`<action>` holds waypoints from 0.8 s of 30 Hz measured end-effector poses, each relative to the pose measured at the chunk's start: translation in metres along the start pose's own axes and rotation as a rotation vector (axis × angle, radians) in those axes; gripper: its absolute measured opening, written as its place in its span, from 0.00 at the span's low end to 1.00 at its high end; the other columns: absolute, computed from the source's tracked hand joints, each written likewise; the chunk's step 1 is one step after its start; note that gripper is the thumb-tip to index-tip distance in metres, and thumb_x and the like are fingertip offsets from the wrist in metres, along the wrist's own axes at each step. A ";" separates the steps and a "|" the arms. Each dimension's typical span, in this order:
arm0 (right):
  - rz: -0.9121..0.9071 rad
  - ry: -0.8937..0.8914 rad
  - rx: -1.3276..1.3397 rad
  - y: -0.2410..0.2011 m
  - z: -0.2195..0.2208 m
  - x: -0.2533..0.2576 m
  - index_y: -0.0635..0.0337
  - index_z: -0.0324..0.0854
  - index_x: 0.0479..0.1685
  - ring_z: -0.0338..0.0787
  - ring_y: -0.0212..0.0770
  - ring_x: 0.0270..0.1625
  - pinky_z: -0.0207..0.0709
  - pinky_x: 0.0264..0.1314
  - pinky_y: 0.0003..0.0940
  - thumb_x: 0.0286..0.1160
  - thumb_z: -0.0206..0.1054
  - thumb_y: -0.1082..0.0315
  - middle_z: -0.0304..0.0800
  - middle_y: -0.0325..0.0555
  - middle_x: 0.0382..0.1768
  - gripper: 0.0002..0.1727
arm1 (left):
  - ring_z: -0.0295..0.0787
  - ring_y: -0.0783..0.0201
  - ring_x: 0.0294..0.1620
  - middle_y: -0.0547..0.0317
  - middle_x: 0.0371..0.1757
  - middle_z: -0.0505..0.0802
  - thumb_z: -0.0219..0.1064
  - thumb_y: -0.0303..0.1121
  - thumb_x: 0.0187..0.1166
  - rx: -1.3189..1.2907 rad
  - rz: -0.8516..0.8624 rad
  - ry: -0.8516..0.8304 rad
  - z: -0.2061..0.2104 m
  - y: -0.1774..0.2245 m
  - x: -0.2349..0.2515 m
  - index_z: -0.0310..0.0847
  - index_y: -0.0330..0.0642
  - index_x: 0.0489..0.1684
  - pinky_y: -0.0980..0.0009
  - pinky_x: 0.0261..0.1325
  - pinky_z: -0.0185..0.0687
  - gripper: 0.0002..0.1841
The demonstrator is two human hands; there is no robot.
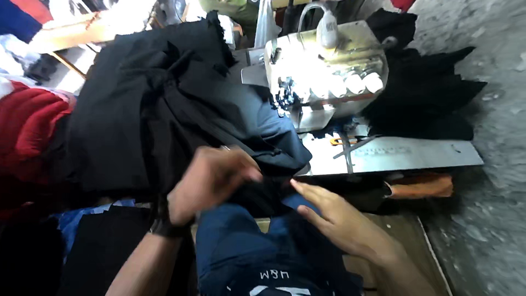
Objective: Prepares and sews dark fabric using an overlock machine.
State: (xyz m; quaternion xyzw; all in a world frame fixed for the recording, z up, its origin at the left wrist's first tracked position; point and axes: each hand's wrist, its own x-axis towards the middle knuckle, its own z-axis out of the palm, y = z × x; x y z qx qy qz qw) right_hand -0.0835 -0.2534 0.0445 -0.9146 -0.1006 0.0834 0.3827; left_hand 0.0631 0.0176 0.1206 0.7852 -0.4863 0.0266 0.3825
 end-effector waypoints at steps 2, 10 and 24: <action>-0.189 0.082 0.165 -0.014 -0.014 -0.002 0.62 0.77 0.81 0.84 0.35 0.76 0.77 0.81 0.36 0.77 0.65 0.33 0.87 0.46 0.72 0.45 | 0.89 0.77 0.35 0.65 0.35 0.95 0.63 0.42 0.88 -0.139 0.137 -0.133 0.030 0.035 0.000 0.91 0.45 0.43 0.76 0.41 0.82 0.14; -0.248 0.322 1.033 -0.051 0.014 0.023 0.63 0.93 0.45 0.96 0.31 0.47 0.92 0.57 0.30 0.68 0.79 0.75 0.98 0.40 0.43 0.08 | 0.90 0.64 0.57 0.58 0.56 0.94 0.45 0.82 0.71 -1.444 -0.471 0.264 0.090 0.023 -0.053 0.85 0.53 0.70 0.65 0.62 0.86 0.47; -0.492 0.803 -0.107 -0.042 -0.018 0.027 0.56 0.83 0.45 0.89 0.26 0.41 0.83 0.46 0.19 0.74 0.72 0.70 0.90 0.39 0.35 0.06 | 0.87 0.82 0.52 0.70 0.45 0.93 0.62 0.47 0.89 -0.595 -0.202 0.081 0.015 0.048 -0.088 0.88 0.43 0.44 0.80 0.57 0.84 0.17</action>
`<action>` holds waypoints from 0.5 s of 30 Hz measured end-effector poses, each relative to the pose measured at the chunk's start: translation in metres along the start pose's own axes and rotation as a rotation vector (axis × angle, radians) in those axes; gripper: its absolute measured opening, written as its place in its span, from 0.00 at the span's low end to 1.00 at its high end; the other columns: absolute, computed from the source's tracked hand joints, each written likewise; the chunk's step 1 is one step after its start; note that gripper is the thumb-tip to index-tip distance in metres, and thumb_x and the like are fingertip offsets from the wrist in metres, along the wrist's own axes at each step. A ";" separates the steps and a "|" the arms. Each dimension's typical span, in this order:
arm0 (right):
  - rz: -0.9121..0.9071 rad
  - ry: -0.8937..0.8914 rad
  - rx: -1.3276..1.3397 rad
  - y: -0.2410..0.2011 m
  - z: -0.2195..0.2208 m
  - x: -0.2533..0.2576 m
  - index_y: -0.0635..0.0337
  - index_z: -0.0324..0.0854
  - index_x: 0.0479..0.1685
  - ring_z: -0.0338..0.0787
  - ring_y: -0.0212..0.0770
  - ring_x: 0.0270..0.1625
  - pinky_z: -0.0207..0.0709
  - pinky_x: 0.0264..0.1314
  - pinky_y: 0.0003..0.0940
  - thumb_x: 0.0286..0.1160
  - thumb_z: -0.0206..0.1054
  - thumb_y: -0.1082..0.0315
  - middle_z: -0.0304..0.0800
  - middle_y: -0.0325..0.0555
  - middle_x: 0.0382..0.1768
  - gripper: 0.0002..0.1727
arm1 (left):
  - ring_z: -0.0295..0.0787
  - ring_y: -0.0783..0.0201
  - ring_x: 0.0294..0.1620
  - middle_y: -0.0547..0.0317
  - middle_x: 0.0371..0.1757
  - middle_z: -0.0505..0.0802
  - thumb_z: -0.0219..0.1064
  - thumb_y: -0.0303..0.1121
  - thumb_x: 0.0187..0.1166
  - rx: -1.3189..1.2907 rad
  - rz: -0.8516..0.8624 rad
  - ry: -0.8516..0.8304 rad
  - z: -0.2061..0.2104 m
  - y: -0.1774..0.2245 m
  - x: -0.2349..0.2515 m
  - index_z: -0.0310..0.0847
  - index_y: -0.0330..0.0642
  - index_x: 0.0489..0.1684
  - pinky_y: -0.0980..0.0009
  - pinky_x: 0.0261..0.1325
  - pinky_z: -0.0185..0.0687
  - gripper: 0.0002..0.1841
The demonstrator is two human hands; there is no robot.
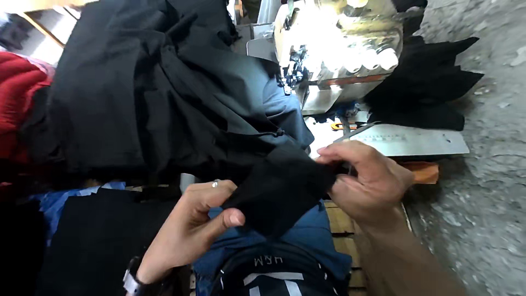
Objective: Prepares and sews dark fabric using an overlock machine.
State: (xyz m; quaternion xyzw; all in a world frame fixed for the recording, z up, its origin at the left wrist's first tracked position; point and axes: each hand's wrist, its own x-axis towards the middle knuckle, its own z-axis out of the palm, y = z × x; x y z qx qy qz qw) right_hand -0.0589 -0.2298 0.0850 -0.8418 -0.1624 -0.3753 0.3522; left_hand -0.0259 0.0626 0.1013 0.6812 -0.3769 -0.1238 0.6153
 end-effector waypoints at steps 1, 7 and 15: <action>-0.051 0.001 -0.013 0.000 -0.002 0.004 0.58 0.83 0.40 0.88 0.29 0.43 0.82 0.47 0.21 0.73 0.74 0.69 0.88 0.41 0.35 0.05 | 0.86 0.83 0.50 0.71 0.44 0.92 0.60 0.47 0.90 -0.025 -0.016 -0.043 0.000 0.002 0.001 0.88 0.42 0.42 0.82 0.55 0.83 0.18; 0.080 -0.328 0.548 -0.008 0.002 0.004 0.52 0.64 0.45 0.72 0.45 0.85 0.71 0.85 0.43 0.86 0.56 0.58 0.77 0.45 0.77 0.09 | 0.88 0.82 0.39 0.72 0.36 0.93 0.65 0.37 0.87 -0.267 -0.093 0.092 0.013 -0.002 0.010 0.90 0.45 0.38 0.82 0.45 0.85 0.10; 0.247 -0.507 0.277 -0.018 -0.019 0.011 0.48 0.75 0.33 0.81 0.23 0.53 0.79 0.48 0.14 0.57 0.73 0.68 0.78 0.33 0.48 0.10 | 0.88 0.80 0.44 0.71 0.47 0.92 0.60 0.30 0.89 0.372 -0.068 0.063 -0.005 0.025 0.010 0.81 0.48 0.56 0.82 0.49 0.87 0.07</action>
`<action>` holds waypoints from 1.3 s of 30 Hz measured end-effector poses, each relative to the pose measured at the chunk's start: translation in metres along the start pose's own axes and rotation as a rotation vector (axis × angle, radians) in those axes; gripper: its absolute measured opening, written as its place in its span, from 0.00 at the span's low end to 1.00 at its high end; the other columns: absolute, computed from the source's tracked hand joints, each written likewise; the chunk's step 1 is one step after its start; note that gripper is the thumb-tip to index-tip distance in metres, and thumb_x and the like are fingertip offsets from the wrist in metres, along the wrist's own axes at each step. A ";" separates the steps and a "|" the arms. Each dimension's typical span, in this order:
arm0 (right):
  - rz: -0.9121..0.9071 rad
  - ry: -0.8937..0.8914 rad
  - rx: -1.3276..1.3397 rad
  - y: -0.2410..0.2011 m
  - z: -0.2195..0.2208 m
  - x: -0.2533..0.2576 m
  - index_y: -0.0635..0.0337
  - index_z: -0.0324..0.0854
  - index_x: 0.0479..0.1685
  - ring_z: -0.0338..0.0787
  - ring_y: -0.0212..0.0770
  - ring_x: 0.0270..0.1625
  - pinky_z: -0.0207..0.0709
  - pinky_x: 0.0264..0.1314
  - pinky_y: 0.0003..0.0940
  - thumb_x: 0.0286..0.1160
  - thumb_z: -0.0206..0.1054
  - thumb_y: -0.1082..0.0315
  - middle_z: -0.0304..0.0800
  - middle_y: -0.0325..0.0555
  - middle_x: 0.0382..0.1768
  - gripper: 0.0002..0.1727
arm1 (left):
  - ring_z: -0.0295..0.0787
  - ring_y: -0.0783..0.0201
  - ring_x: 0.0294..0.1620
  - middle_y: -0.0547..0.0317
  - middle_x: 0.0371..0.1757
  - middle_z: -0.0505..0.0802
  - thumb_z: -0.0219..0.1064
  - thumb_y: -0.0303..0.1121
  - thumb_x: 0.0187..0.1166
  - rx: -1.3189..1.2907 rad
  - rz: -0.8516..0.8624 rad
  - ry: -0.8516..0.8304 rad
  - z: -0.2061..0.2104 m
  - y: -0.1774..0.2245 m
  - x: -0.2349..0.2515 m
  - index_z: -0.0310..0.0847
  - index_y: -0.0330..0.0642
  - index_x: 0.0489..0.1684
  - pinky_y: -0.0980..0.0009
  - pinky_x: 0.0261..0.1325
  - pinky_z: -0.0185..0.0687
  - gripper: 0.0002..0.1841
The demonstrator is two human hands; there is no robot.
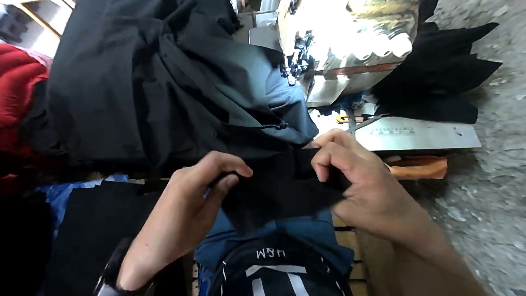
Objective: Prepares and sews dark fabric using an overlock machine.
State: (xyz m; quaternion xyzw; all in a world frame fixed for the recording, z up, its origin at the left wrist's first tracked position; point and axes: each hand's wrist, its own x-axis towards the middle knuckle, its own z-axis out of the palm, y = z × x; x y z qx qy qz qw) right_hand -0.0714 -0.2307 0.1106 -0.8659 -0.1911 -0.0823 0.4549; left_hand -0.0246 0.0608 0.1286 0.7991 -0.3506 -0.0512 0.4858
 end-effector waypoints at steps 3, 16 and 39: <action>0.001 0.041 -0.312 0.000 0.002 0.003 0.44 0.83 0.28 0.81 0.31 0.55 0.75 0.52 0.26 0.57 0.72 0.64 0.83 0.35 0.50 0.04 | 0.89 0.77 0.45 0.69 0.46 0.92 0.55 0.28 0.84 0.446 0.096 -0.049 -0.002 0.010 0.001 0.89 0.55 0.45 0.78 0.43 0.85 0.14; 0.160 0.183 0.312 -0.003 0.010 0.005 0.45 0.96 0.28 0.92 0.25 0.45 0.85 0.48 0.19 0.60 0.85 0.53 0.97 0.28 0.37 0.09 | 0.86 0.80 0.38 0.74 0.35 0.90 0.72 0.47 0.80 0.049 0.046 0.149 0.008 0.006 0.008 0.90 0.50 0.29 0.82 0.39 0.82 0.13; 0.316 0.363 0.655 0.011 0.030 0.010 0.56 0.95 0.37 0.91 0.28 0.35 0.89 0.41 0.21 0.59 0.85 0.70 0.95 0.38 0.34 0.08 | 0.91 0.69 0.27 0.62 0.35 0.94 0.70 0.26 0.81 -0.244 -0.081 0.349 0.041 -0.012 0.037 0.86 0.40 0.49 0.74 0.31 0.93 0.05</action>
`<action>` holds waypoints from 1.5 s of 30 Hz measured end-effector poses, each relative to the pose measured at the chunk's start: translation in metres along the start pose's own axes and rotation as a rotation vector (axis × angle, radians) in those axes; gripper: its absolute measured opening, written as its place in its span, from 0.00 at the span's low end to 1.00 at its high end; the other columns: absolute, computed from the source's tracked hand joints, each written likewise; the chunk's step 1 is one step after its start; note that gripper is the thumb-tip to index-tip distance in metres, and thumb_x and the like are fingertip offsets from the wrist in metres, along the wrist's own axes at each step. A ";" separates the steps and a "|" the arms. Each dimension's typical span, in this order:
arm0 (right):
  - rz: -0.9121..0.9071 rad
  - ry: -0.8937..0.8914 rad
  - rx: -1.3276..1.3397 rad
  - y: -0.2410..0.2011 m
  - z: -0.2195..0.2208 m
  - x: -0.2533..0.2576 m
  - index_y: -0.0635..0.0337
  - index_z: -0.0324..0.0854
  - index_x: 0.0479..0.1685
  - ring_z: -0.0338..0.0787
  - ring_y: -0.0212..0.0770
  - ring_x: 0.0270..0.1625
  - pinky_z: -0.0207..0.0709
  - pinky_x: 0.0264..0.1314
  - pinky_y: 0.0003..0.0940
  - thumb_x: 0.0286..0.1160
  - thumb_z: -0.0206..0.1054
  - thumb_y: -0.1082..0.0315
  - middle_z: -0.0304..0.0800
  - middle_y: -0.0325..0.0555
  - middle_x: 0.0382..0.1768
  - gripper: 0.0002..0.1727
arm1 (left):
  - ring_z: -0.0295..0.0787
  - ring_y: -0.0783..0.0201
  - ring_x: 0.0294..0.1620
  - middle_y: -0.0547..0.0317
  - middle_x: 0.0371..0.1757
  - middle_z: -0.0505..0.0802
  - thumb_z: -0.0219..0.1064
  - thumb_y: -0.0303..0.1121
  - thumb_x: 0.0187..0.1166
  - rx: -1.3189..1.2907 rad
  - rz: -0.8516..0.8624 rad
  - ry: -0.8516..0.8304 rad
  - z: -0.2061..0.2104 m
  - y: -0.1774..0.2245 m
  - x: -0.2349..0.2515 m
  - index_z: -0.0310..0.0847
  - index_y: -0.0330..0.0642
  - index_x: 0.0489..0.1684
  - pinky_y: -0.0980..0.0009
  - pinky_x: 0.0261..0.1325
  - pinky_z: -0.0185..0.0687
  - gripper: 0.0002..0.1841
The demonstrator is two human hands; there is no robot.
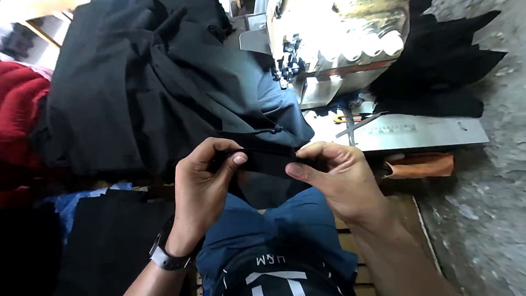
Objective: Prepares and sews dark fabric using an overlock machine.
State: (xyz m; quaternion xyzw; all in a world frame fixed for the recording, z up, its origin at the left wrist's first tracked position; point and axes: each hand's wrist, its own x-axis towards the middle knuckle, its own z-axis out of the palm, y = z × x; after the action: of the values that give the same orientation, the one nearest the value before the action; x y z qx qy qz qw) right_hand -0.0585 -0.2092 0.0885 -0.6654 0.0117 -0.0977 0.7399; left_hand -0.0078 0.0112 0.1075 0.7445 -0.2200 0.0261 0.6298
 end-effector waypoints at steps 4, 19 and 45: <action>0.003 0.021 0.075 0.007 -0.003 0.004 0.56 0.95 0.37 0.90 0.28 0.35 0.89 0.41 0.21 0.59 0.85 0.72 0.94 0.38 0.34 0.08 | 0.88 0.73 0.24 0.64 0.34 0.94 0.72 0.25 0.79 0.021 0.028 0.020 0.006 -0.001 0.009 0.88 0.39 0.48 0.78 0.27 0.88 0.06; 0.097 -0.068 -0.120 0.009 -0.050 0.027 0.57 0.96 0.33 0.93 0.27 0.29 0.89 0.34 0.19 0.61 0.84 0.67 0.97 0.37 0.28 0.06 | 0.90 0.73 0.27 0.64 0.39 0.95 0.76 0.24 0.74 0.172 -0.011 0.011 0.022 -0.016 0.063 0.89 0.39 0.48 0.78 0.29 0.91 0.08; 0.237 0.070 -0.099 0.074 -0.057 0.093 0.50 0.90 0.34 0.85 0.19 0.21 0.78 0.21 0.12 0.63 0.81 0.57 0.89 0.26 0.20 0.09 | 0.92 0.70 0.50 0.55 0.45 0.95 0.77 0.28 0.74 0.573 0.412 -0.044 0.053 -0.102 0.174 0.89 0.34 0.44 0.73 0.56 0.86 0.08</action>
State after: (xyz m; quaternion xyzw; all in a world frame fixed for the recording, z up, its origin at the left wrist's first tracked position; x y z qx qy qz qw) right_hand 0.0340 -0.2728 0.0193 -0.6912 0.1209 -0.0324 0.7118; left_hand 0.1729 -0.0791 0.0573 0.8313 -0.3628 0.1972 0.3720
